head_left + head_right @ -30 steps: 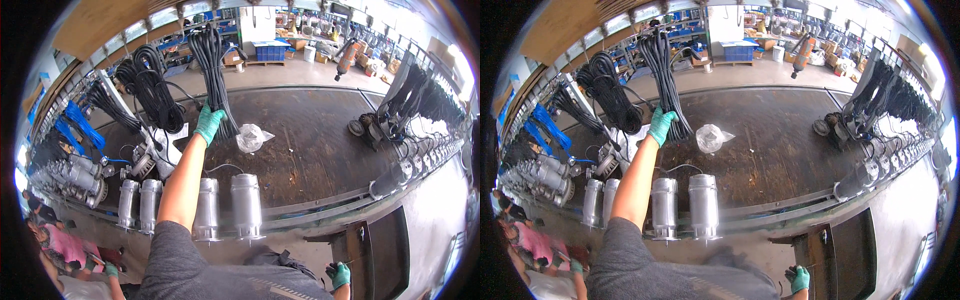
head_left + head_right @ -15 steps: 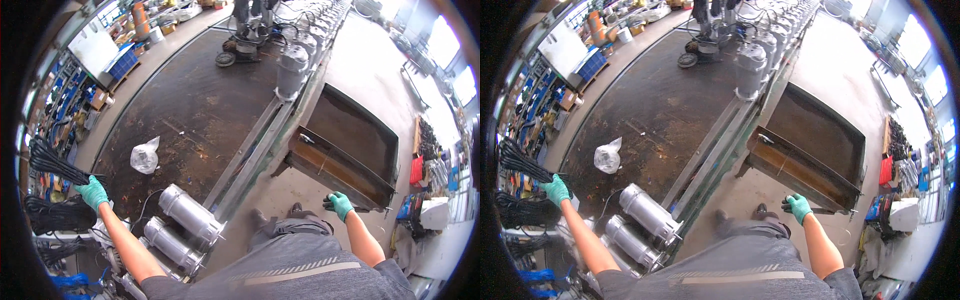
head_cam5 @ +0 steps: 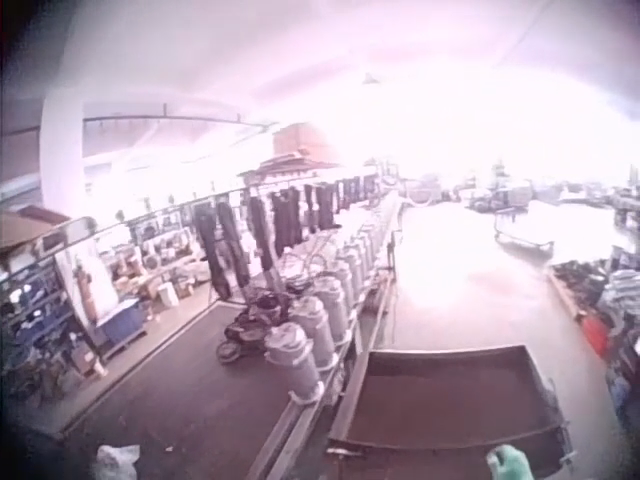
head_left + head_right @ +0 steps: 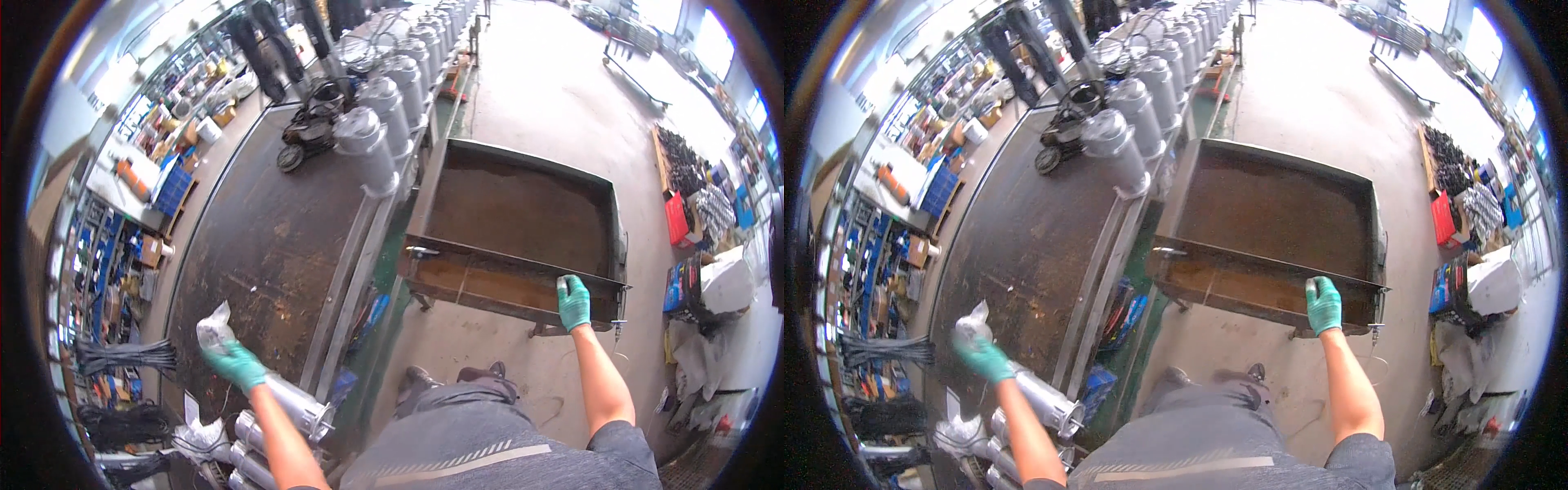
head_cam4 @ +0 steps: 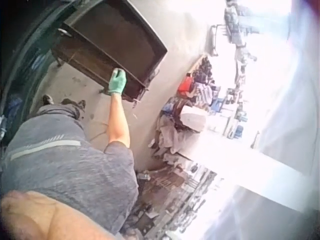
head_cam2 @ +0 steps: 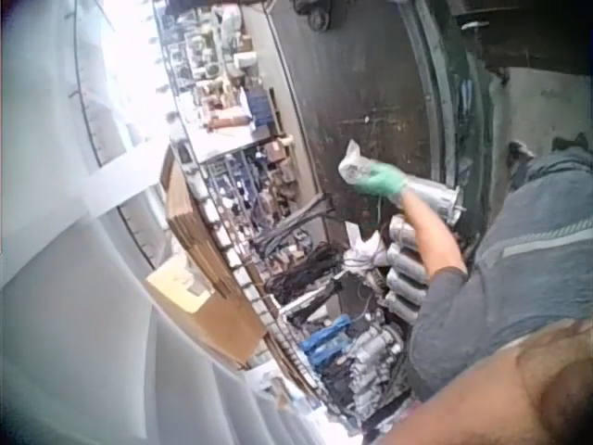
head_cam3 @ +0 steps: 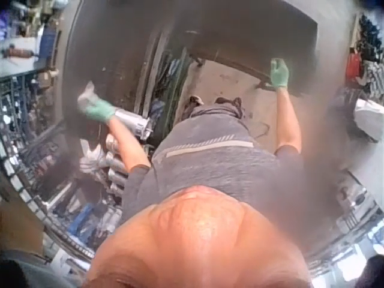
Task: The person tests a pump motor assembly for leaks by submerging it in a tank of liquid, using a wrench to tighten bolts on the motor casing and handling power cables.
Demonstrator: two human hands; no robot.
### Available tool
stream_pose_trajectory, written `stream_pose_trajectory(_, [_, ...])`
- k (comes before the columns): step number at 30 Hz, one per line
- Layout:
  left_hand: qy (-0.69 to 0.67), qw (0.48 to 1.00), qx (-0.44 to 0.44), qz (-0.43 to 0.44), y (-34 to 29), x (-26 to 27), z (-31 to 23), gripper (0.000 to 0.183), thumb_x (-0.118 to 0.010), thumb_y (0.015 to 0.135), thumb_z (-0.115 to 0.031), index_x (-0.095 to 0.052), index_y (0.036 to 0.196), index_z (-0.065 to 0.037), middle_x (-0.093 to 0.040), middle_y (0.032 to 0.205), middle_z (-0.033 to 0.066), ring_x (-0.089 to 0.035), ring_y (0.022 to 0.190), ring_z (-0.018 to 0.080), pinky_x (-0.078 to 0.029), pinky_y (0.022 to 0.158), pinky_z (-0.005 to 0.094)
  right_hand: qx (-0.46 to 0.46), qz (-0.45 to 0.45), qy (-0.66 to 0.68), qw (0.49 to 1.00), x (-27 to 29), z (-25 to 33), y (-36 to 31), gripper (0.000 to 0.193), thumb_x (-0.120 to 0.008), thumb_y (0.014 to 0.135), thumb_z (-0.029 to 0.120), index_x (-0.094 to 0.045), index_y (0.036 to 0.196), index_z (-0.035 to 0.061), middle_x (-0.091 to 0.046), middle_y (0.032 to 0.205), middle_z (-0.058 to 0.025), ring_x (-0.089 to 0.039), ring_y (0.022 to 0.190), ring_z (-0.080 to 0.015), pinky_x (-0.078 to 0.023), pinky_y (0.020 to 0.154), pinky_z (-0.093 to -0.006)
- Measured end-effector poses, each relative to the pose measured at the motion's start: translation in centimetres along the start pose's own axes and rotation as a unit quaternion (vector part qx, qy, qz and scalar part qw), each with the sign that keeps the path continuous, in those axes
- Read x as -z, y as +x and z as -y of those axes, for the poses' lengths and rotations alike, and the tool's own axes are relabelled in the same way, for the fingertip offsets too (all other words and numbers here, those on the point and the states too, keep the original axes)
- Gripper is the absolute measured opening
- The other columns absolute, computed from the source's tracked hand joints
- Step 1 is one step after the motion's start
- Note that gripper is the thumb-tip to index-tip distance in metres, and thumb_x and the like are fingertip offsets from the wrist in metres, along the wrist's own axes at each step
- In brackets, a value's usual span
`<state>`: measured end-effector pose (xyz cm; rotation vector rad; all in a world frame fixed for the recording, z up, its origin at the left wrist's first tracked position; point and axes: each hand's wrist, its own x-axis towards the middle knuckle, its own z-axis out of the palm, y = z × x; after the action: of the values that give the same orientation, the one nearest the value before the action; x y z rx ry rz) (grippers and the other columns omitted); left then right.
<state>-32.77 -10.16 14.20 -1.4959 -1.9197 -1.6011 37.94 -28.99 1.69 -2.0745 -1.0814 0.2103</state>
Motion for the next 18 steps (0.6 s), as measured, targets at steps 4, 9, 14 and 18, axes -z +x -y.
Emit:
stream_pose_trajectory(4, [-0.147, 0.933, -0.114, 0.307, -14.1, -13.2, -17.7, 0.025, -0.060, 0.099, -0.020, -0.067, 0.116, -0.003, -0.067, 0.114, 0.0143, -0.063, 0.107, 0.0311, -0.048, 0.099, 0.0427, 0.072, -0.067, -0.085, 0.992, 3.0, -9.0, 5.7, 0.021, -0.061, 0.104, 0.024, -0.066, 0.103, 0.0034, -0.067, 0.098, -0.0205, -0.064, 0.092, -0.0421, -0.052, 0.083, -0.0468])
stream_pose_trajectory(9, [-0.181, 0.843, -0.249, 0.440, -24.2, -30.2, -26.9, 0.026, -0.060, 0.103, -0.027, -0.069, 0.107, -0.004, -0.069, 0.106, 0.0180, -0.063, 0.104, 0.0397, -0.049, 0.094, 0.0479, 0.107, -0.074, -0.161, 0.978, 1.9, -15.1, 10.3, 0.026, -0.058, 0.103, 0.028, -0.064, 0.091, 0.0059, -0.065, 0.092, -0.0172, -0.063, 0.086, -0.0391, -0.052, 0.076, -0.0487])
stream_pose_trajectory(14, [0.054, 0.817, -0.261, 0.511, -28.0, -40.9, -26.6, 0.045, -0.049, 0.107, -0.045, -0.070, 0.093, -0.008, -0.071, 0.098, 0.0188, -0.064, 0.097, 0.0418, -0.051, 0.090, 0.0534, -0.026, -0.063, -0.188, 0.980, -0.3, -12.5, 11.5, 0.043, -0.052, 0.106, 0.044, -0.063, 0.082, 0.0102, -0.066, 0.082, -0.0161, -0.066, 0.076, -0.0391, -0.053, 0.067, -0.0495])
stream_pose_trajectory(18, [0.148, 0.815, -0.232, 0.509, -29.8, -41.7, -29.8, 0.048, -0.045, 0.107, -0.047, -0.071, 0.090, -0.010, -0.072, 0.098, 0.0164, -0.067, 0.098, 0.0385, -0.052, 0.088, 0.0528, -0.010, -0.064, -0.227, 0.972, 0.2, -13.5, 12.1, 0.047, -0.051, 0.107, 0.045, -0.061, 0.075, 0.0116, -0.065, 0.075, -0.0140, -0.065, 0.066, -0.0375, -0.051, 0.058, -0.0474])
